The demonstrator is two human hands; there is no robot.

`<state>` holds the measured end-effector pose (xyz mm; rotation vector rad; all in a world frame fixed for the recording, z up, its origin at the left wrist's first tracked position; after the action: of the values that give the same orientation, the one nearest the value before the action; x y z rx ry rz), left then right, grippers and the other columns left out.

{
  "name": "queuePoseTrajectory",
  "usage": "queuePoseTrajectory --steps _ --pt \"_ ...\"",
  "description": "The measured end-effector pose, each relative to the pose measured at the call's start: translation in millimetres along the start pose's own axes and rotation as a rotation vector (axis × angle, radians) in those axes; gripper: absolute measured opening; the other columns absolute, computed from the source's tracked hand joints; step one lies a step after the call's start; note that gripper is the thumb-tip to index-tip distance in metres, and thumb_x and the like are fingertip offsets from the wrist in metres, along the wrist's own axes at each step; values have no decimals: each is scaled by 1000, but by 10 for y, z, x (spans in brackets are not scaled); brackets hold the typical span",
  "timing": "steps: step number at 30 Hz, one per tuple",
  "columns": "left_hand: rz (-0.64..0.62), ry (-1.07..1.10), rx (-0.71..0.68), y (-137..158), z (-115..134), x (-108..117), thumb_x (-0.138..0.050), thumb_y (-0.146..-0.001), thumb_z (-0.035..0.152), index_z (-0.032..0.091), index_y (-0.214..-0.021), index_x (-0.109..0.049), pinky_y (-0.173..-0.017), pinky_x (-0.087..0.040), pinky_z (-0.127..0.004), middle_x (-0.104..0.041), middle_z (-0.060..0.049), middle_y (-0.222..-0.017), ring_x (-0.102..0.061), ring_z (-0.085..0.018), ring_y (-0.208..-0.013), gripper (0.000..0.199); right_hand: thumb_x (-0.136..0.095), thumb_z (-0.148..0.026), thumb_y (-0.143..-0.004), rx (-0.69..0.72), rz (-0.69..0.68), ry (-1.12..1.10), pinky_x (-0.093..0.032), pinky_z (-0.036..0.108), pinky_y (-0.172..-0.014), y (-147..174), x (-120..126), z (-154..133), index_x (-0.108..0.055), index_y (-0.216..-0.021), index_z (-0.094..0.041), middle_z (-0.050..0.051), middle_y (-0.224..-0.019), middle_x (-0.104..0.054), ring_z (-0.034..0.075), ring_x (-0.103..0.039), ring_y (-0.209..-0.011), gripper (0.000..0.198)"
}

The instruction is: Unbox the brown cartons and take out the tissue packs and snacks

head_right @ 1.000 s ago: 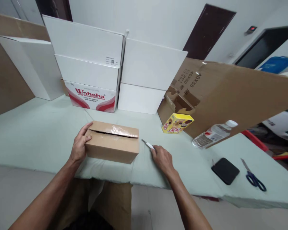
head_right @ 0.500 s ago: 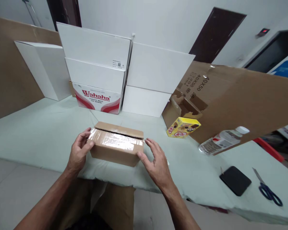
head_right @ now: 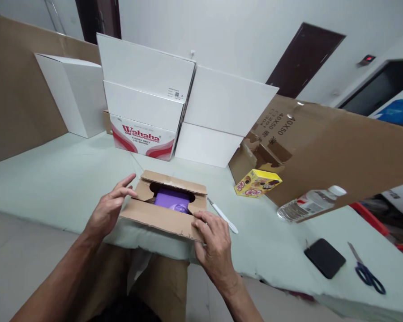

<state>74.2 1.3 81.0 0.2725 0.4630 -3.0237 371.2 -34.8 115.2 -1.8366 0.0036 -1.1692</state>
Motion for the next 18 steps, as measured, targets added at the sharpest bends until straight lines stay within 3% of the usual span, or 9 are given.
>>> queuePoseTrajectory --steps 4,9,15,18 --pt "-54 -368 -72 17 89 -164 -68 -81 32 26 -91 -82 -129 -23 -57 -40 -6 -169 -32 -38 -157 19 -59 -37 -98 23 -114 -82 -47 47 -97 -119 102 -36 -65 -120 -24 11 -125 -74 30 -67 -118 27" --pt "-65 -520 -183 70 34 -233 -60 -86 23 26 -99 -83 -129 -23 -58 -36 -4 -171 -26 -36 -160 27 -44 -37 -107 -49 -296 -99 -46 43 -95 -468 180 -119 -73 -105 -24 7 -116 -78 24 -70 -106 32" --pt "-182 -747 -352 70 116 -222 -52 -92 15 29 -113 -83 -129 -20 -63 -20 2 -177 -13 -38 -163 40 -35 -39 -111 -8 -625 -4 -38 47 -105 -866 -198 -207 -79 -102 -20 8 -108 -81 29 -62 -126 49" --pt "-314 -882 -399 45 218 -255 -47 -91 8 28 -119 -81 -128 -21 -64 -18 -1 -178 -11 -37 -164 49 -36 -47 -111 79 -716 163 -35 48 -105 -927 -337 -158 -80 -91 -18 11 -95 -80 31 -63 -118 56"
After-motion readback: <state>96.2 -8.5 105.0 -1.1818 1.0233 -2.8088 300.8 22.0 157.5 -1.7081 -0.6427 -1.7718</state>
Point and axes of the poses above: each hand's wrist, its own y-axis away from the middle knuckle, its own x-axis out of the back of the hand, z = x × y, the point moved 4 cm from there along -y, towards the middle knuckle
